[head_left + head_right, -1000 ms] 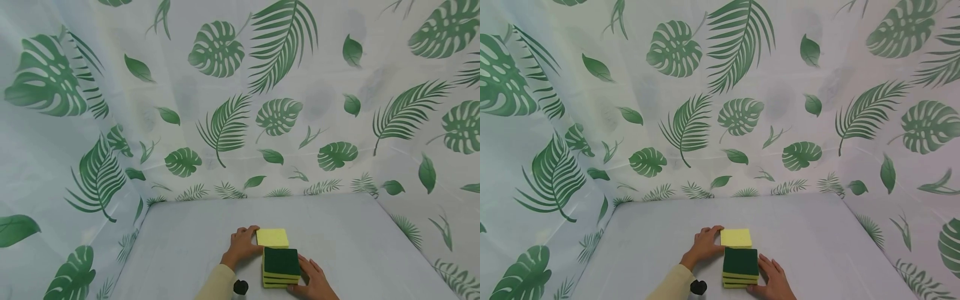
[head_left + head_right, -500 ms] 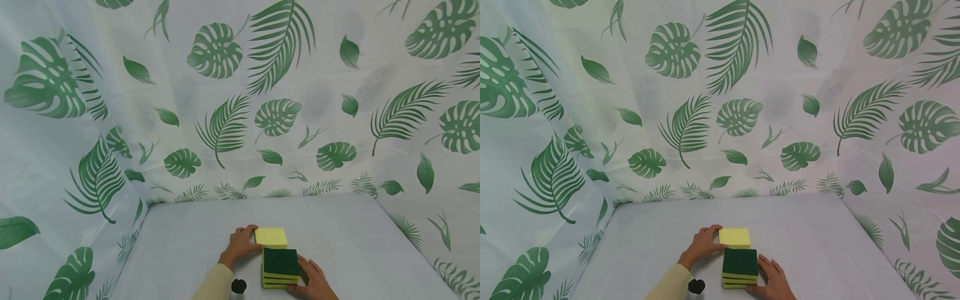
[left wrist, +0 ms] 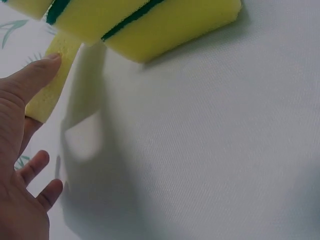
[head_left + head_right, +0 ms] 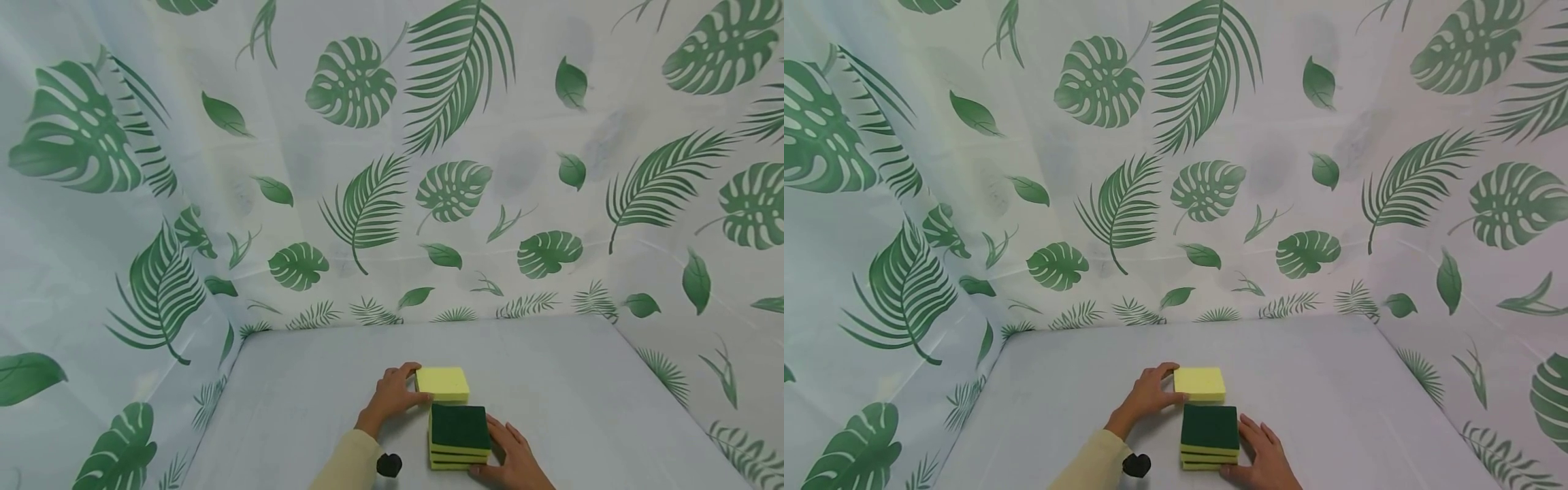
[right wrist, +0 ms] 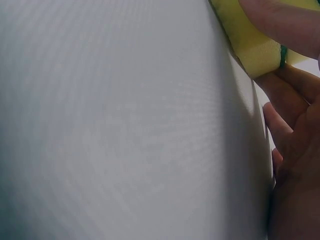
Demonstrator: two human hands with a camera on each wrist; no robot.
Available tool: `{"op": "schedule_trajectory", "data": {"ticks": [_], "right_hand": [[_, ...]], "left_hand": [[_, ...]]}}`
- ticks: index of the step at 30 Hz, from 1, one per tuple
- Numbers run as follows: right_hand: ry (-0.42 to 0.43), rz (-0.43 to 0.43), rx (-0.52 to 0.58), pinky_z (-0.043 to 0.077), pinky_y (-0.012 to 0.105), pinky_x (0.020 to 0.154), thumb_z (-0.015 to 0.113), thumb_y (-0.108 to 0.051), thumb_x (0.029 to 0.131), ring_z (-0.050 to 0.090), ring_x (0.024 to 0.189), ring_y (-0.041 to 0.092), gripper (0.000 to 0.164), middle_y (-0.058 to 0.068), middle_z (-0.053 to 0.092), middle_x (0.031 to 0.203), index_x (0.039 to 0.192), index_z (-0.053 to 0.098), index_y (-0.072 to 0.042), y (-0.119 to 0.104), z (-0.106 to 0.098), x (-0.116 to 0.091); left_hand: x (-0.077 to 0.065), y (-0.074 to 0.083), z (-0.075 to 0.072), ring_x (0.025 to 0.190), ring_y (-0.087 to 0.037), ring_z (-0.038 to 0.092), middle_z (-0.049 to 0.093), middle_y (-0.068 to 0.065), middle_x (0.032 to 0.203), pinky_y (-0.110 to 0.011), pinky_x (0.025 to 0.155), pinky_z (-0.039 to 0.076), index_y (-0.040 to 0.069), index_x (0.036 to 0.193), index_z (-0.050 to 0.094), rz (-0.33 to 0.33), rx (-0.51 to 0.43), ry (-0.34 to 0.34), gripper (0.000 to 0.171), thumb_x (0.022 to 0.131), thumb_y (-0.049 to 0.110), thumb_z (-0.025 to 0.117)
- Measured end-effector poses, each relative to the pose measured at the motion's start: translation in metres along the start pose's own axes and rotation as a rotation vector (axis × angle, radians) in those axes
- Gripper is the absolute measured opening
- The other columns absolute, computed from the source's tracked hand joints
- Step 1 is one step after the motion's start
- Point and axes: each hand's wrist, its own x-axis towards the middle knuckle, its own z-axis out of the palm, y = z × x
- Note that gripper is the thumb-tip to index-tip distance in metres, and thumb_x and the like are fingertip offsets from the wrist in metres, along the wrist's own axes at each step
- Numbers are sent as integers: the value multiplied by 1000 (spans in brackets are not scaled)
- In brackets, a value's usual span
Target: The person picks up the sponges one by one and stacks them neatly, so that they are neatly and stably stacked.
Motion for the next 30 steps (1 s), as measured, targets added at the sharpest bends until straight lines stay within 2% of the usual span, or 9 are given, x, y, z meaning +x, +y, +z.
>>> {"op": "schedule_trajectory", "data": {"ticks": [8,16,30], "right_hand": [[3,-7,-4,6,68,123,95,-47,76,36,151,51,98,23,46,162,155,54,-5,-1,1,0],[2,4,1,7,67,123,96,-48,75,36,151,50,99,24,46,162,154,55,-4,0,0,-1],[-6,38,0,6,66,124,96,-49,73,35,151,50,103,24,45,163,156,54,-5,-2,1,1]], "left_hand": [[2,5,0,131,-41,52,57,-16,144,-67,104,47,20,150,60,-1,-7,27,74,88,50,88],[5,16,-2,135,-40,51,56,-15,146,-67,104,48,23,151,60,38,-37,41,73,89,51,86],[-2,28,-11,138,-39,49,54,-13,149,-69,104,47,24,152,60,66,-51,47,74,89,55,85]]}}
